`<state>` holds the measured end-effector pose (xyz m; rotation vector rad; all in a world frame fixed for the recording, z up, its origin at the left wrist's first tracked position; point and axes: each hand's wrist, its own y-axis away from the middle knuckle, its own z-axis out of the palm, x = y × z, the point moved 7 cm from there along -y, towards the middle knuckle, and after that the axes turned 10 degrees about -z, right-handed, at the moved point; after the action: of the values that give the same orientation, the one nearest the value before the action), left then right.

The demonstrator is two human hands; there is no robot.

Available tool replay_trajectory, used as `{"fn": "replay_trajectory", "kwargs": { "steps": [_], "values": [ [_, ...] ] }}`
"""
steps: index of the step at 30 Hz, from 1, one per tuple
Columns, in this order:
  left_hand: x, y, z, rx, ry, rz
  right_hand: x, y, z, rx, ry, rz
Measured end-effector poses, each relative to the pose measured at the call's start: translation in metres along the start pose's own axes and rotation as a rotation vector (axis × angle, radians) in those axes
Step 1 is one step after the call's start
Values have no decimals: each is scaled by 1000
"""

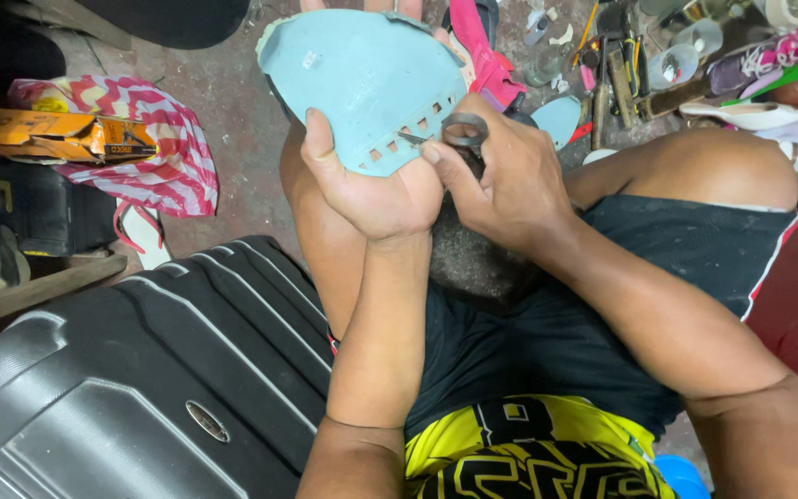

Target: The person uses a knife to scrape and trim the sole of a light blue slipper. They repeatedly scrape the surface, remove small pieces of material, and occasionally wipe the sole with a cloth. The person also briefly handles a plastic bottle before continuing to scrape the slipper.

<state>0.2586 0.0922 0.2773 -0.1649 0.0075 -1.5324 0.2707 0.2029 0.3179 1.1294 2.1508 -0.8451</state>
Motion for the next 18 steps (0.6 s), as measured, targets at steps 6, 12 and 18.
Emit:
{"fn": "replay_trajectory", "kwargs": {
  "steps": [6,12,18],
  "values": [
    [-9,4,-17,88,81,-57,-16,2,0,7,131,-198],
    [-9,7,-32,-31,20,-8,-9,-1,-2,-20,29,-60],
    [-14,12,-46,53,-76,3,-23,0,-3,7,105,-154]
  ]
}}
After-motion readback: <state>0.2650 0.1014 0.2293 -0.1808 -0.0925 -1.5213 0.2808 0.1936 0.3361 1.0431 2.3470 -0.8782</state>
